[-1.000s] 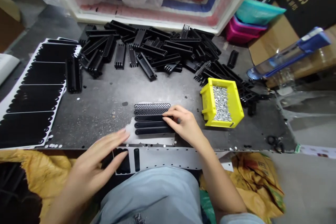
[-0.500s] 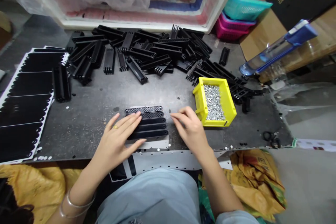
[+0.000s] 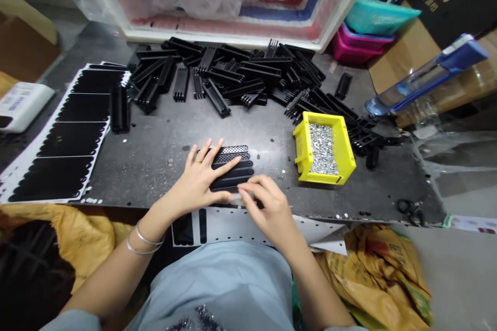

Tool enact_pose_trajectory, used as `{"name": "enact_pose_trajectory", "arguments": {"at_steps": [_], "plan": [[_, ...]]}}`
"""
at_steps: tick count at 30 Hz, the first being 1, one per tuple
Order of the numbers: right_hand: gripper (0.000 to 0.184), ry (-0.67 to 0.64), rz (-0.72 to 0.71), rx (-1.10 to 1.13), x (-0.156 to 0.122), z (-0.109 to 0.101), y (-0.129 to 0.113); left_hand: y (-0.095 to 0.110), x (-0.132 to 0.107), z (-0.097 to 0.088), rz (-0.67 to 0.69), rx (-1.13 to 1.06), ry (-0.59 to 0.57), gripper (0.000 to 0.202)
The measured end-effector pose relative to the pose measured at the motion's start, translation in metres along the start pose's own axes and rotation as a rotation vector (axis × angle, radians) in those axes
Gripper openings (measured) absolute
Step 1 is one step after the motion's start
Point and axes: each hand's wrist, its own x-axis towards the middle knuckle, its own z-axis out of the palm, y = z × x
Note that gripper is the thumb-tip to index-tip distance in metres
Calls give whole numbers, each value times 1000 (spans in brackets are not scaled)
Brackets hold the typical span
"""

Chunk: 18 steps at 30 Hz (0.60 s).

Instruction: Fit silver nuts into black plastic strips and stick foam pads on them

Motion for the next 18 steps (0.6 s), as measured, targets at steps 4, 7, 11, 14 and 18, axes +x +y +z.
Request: {"name": "enact_pose_trajectory", "arguments": {"at_steps": [4,7,11,14,18], "plan": [[19,-202,-107,-121,-16,18,-8,-1,-48,-23,-186,-169,138,57],[20,-218,-160,-90,-21,28,-10,4,-88,-24,-243,-218,79,26],[23,-99,-208,-191,-13,32,-18,21,-105,-9,-281,-368,75,26],[24,-55,-286,-246,-8,33,-30,31,-94,-5,-384,-580,119,39],[24,-144,-297,-59,-8,35,-38,29,-76,-10,-468,-743,155,48]]}}
